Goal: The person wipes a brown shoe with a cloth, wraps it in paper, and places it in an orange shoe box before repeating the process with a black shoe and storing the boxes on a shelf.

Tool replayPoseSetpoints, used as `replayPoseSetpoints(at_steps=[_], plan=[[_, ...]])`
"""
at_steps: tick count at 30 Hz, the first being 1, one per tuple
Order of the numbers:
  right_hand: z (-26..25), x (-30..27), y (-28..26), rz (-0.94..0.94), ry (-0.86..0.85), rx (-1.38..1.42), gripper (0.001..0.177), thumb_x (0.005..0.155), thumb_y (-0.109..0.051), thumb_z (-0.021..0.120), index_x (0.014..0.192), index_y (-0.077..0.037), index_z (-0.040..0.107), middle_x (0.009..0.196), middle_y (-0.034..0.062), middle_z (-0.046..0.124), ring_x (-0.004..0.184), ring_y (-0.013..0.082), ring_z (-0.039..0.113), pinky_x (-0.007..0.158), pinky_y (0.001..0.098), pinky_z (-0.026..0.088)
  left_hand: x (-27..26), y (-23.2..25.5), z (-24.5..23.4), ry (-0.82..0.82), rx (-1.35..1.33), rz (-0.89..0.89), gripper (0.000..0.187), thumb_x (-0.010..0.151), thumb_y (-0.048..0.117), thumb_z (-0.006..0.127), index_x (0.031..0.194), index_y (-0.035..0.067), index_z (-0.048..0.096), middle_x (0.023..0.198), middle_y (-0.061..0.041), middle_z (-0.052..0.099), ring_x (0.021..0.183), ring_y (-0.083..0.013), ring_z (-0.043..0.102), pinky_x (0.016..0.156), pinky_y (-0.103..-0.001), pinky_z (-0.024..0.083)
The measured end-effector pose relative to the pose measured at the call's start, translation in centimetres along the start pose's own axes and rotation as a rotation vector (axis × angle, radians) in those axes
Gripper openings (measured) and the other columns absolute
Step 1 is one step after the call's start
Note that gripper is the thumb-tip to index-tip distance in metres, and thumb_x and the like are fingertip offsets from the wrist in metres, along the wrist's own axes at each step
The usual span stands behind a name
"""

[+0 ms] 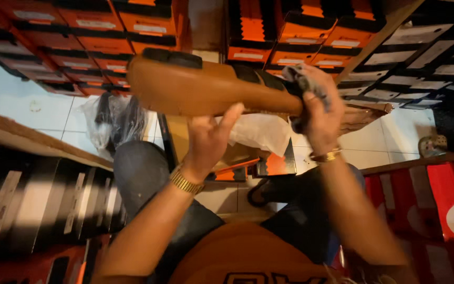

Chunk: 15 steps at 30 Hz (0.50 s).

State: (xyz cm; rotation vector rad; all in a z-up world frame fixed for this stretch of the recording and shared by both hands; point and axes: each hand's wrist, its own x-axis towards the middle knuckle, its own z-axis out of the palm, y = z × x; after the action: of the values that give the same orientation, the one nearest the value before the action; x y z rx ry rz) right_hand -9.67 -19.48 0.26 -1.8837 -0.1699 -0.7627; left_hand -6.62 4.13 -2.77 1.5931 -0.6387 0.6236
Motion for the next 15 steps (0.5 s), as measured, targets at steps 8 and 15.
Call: replayPoseSetpoints(at_steps=[8,15], plan=[[2.0,1.0,-0.9,0.278,0.596,-0.208,0.077,0.103,-0.067,0.043,0.099,0.000,0.080,0.092,0.0314,0.074,0.084,0.0303,0.069,0.085,0.0447,0.050,-5.7,-4.5,1.0,0.136,-0.602,-0.962,0.050,0.090,0.028,0.078,0.127,-0.005,0.068,0.122,-0.010,0.071,0.109,-0.0166,0.056,0.106,-0.048,0.042],[1.0,-1.7,1.9,-0.425,0.184,-0.140,0.048,0.108,-0.029,0.047,0.102,0.012,0.071,0.117,0.0305,0.067,0.111,0.0434,0.064,0.104,0.0482,0.045,-2.2,-1.4,2.4,0.411,-1.117,-1.292,0.047,0.082,0.015,0.082,0.123,-0.003,0.069,0.115,-0.022,0.072,0.106,-0.0327,0.070,0.101,-0.050,0.053]])
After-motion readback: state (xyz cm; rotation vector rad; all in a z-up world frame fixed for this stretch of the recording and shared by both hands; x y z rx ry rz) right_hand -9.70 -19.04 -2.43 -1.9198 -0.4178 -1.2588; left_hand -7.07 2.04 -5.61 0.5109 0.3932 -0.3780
